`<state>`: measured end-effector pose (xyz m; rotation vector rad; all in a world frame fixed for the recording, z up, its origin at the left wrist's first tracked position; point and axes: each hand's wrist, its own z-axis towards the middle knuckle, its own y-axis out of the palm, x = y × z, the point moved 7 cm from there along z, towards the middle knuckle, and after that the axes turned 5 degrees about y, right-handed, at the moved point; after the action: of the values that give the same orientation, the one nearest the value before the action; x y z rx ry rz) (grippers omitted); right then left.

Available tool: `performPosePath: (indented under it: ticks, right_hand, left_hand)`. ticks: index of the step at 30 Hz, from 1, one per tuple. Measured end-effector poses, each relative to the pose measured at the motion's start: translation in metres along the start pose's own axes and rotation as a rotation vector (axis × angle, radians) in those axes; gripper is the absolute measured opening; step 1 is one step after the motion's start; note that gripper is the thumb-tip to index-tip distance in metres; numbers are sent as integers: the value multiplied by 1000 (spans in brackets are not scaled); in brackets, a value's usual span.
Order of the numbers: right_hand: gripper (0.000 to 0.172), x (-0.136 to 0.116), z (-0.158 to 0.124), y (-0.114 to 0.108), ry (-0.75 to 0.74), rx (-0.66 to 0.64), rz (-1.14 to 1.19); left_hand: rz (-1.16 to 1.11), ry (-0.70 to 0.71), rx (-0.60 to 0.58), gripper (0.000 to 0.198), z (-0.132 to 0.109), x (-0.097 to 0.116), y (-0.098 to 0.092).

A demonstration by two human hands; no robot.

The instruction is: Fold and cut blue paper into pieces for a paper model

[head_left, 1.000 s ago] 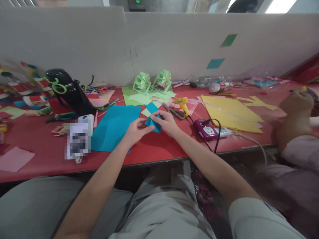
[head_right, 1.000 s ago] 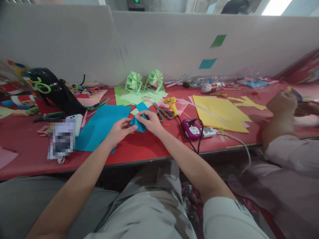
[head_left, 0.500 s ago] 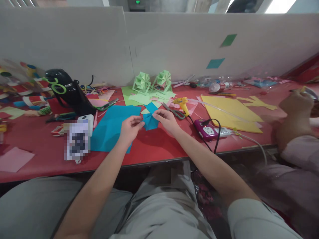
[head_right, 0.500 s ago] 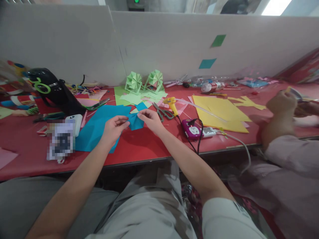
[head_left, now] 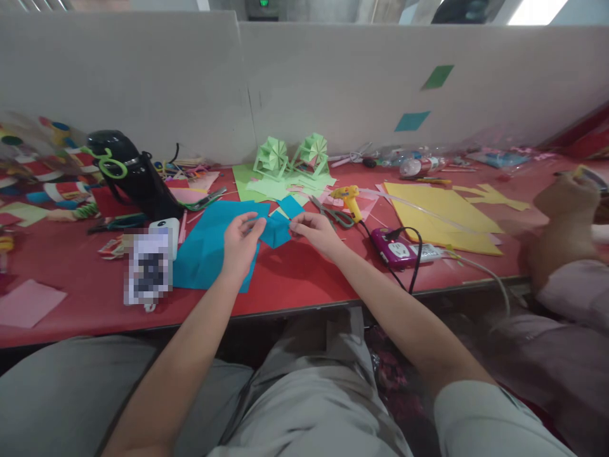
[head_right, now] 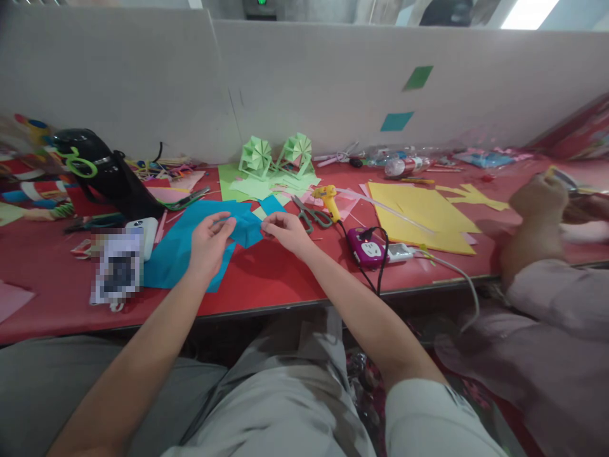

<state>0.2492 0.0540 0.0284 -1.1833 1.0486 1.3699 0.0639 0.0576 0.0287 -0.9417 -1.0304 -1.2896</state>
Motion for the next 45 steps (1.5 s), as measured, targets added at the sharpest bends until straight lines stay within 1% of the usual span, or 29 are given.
performPosePath:
  ticks: [2, 4, 9, 16, 19, 23, 27, 30, 32, 34, 37, 40, 43, 45]
  right_hand:
    - [27, 0, 1, -3, -16, 19, 30]
    - [28, 0, 2, -4, -28, 18, 40]
    - [30, 0, 2, -3, -41, 4, 17]
    - [28, 0, 1, -2, -52, -2, -13]
    - [28, -2, 0, -1, -54, -3, -19]
    - [28, -3, 0, 1, -45, -19, -3]
    - [27, 0, -1, 2, -16, -24, 38]
    - [26, 0, -1, 1, -5, -36, 61]
    - [25, 0, -1, 1, -2, -41, 74]
    - [26, 0, -2, 1, 6, -50, 75]
    - [28, 0, -2, 4, 17, -83, 41]
    - [32, 0, -2, 7, 19, -111, 8]
    - [40, 3, -1, 5, 54, -82, 51]
    - [44, 6, -1, 6, 80, -77, 63]
  left_hand:
    - [-79, -67, -48, 50, -2, -3, 6]
    - [-135, -111, -79, 51, -4, -5, 10]
    - [-165, -142, -54, 46, -4, -9, 7]
    - [-201, -139, -45, 44, -4, -4, 6]
    - [-208, -143, -41, 45, -3, -5, 5]
    - [-173, -110, 5, 47, -2, -8, 0]
    - [-137, -106, 18, 46, -1, -9, -2]
    - [-136, -132, -9, 45, -3, -7, 0]
    - [-134, -150, -53, 47, -4, -5, 5]
    - [-114, -131, -80, 49, -5, -1, 8]
    - [-76, -77, -84, 47, -5, 3, 7]
    - [-59, -78, -56, 42, -4, 1, 4]
    - [-50, -71, -33, 41, -3, -1, 1]
    - [-46, -54, -45, 41, -3, -1, 1]
